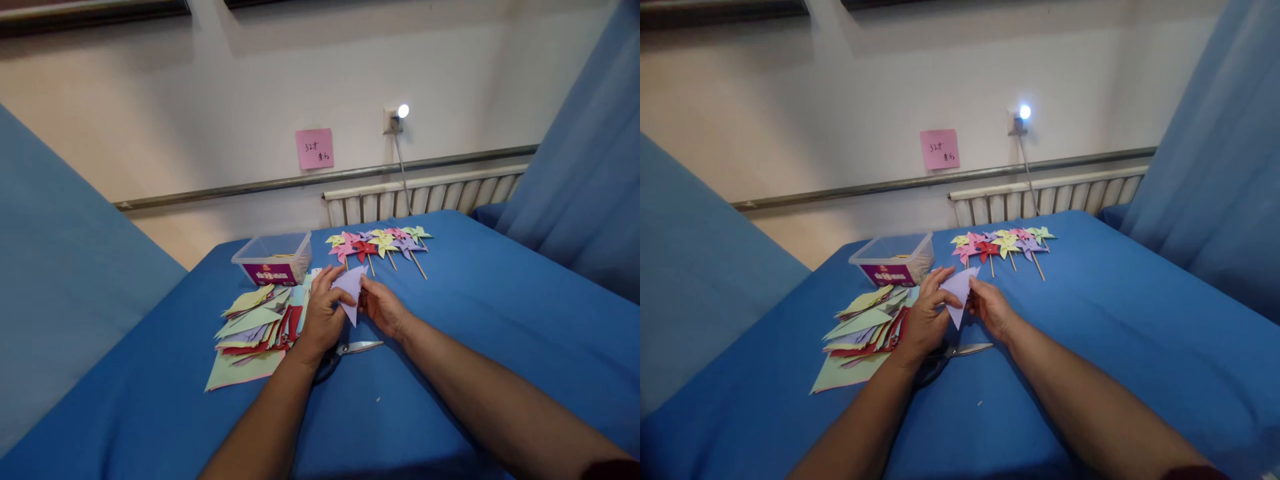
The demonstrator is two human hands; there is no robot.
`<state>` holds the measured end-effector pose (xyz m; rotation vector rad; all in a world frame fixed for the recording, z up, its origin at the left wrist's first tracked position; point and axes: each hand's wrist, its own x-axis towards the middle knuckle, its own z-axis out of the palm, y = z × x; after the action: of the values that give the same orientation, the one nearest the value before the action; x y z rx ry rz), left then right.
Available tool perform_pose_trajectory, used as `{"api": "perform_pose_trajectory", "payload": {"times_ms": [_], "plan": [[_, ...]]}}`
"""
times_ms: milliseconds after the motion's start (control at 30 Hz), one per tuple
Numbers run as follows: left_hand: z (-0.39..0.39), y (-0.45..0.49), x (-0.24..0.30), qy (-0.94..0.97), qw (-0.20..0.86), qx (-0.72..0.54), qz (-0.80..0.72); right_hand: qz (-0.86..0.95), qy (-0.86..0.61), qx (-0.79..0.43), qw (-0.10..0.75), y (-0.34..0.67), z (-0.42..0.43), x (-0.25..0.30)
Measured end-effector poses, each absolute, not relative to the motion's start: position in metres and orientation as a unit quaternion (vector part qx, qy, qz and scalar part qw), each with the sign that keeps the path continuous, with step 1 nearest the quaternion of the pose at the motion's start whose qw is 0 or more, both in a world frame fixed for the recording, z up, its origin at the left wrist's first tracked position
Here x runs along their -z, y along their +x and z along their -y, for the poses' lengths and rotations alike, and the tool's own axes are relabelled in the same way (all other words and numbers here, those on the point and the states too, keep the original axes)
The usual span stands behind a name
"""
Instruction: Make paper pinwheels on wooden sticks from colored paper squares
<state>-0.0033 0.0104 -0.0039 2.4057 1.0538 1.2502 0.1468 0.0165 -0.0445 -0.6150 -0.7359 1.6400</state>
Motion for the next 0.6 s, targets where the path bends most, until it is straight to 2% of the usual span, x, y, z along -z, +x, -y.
{"api": "perform_pose_trajectory", "payload": {"times_ms": [233,367,467,600], "plan": [[-0.015,-0.001,0.010,0.785,0.187,-0.456,-0.376,0.337,-0.312,-0.651,0.605,0.149,-0.019,0.046],[-0.019,0.003,0.013,0.668,0.325,-0.525,-0.416,0.333,-0.334,-0.627,0.620,0.148,-0.022,0.049],[-0.022,0.005,0.016,0.602,0.421,-0.530,-0.423,0.335,-0.323,-0.624,0.628,0.148,-0.021,0.048],[-0.023,0.005,0.018,0.608,0.415,-0.493,-0.464,0.330,-0.311,-0.641,0.620,0.146,-0.020,0.045]]}}
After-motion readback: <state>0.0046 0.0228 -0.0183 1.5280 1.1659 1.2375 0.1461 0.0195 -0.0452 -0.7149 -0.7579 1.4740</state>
